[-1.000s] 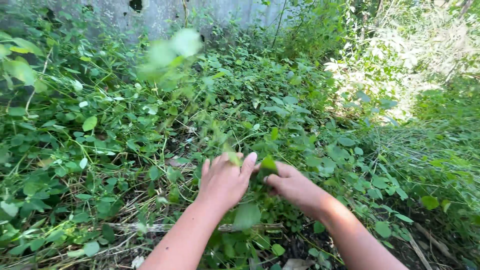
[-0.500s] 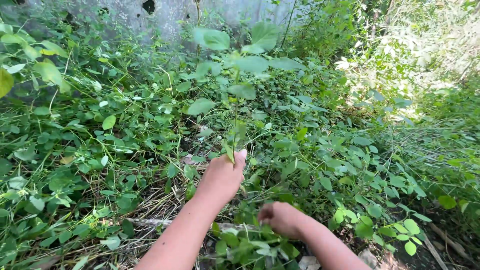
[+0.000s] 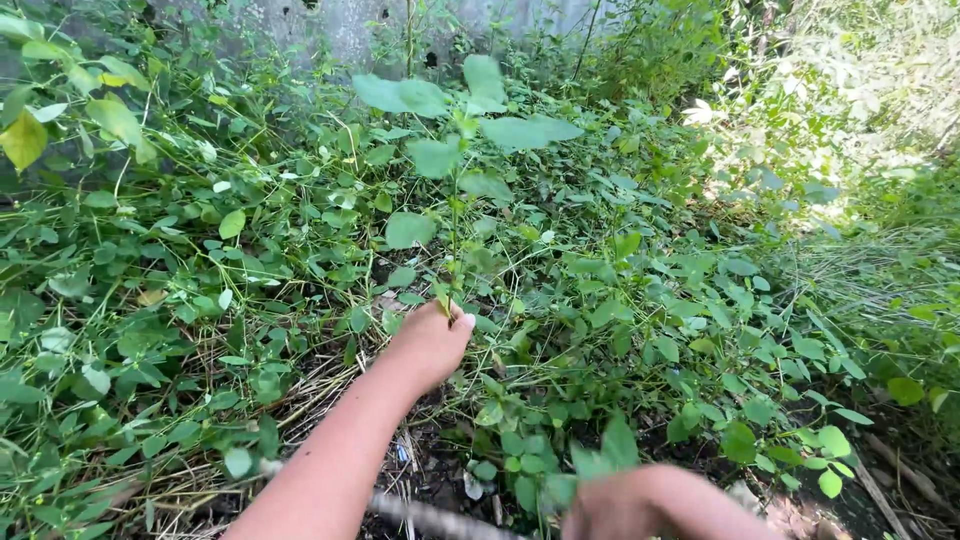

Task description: Manually pulling weeds and unwanted plants from a garden plot.

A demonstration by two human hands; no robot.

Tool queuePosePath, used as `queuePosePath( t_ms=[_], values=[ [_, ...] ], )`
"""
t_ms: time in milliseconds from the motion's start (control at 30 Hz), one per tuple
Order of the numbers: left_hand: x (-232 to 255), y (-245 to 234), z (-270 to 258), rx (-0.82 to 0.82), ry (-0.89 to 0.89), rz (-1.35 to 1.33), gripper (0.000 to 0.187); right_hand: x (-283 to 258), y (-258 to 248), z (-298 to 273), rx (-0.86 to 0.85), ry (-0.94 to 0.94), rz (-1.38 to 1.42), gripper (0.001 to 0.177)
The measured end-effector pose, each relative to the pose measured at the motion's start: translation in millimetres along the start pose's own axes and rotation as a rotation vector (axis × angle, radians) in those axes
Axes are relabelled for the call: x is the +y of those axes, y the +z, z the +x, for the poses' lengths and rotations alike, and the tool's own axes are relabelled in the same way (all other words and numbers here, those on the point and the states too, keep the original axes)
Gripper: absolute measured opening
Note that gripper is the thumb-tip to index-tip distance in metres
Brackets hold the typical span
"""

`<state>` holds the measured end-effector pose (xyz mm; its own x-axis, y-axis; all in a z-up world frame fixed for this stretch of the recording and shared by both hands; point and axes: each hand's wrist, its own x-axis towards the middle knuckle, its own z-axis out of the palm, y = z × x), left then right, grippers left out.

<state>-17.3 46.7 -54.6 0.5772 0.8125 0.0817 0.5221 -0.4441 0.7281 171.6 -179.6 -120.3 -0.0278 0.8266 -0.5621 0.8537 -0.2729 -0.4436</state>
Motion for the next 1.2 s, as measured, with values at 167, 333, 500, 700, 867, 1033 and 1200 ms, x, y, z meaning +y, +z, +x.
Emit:
queuePosePath(
  t_ms=[167, 333, 500, 700, 867, 1033, 1200],
  values=[
    [5.4, 3.5, -5.9, 0.031, 0.051, -0.060, 0.032, 74.5, 76.6, 35.0, 0.050, 0.153, -0.135, 0.047],
    [8.1, 1.9, -9.0, 0.007, 0.019, -0.042, 0.033, 91.9, 50.7, 64.9, 0.105, 0.297, -0.272, 0.064],
    [16.8, -6.0, -19.8, -0.024, 0.032, -0.025, 0.038, 16.8, 3.3, 42.4, 0.385, 0.469, -0.293, 0.106],
    [-6.2, 19.0, -10.5, -0.081, -0.019, -0.033, 0.039, 79.2, 34.5, 120.3, 0.647, 0.076, 0.620, 0.071],
    [-23.1, 43.0, -17.3, -0.120, -0.067, -0.021, 0.045, 22.4, 21.3, 103.4, 0.616, 0.199, 1.280, 0.057],
    [-25.6, 51.8, -22.2, -0.358, -0.250, -0.182, 0.054, 25.3, 18.4, 93.5, 0.782, 0.410, 1.162, 0.054],
    [-27.7, 51.8, -19.7, -0.170, 0.003, 0.105, 0.043, 127.5, 27.0, 136.5, 0.684, -0.070, 1.248, 0.046]
  ],
)
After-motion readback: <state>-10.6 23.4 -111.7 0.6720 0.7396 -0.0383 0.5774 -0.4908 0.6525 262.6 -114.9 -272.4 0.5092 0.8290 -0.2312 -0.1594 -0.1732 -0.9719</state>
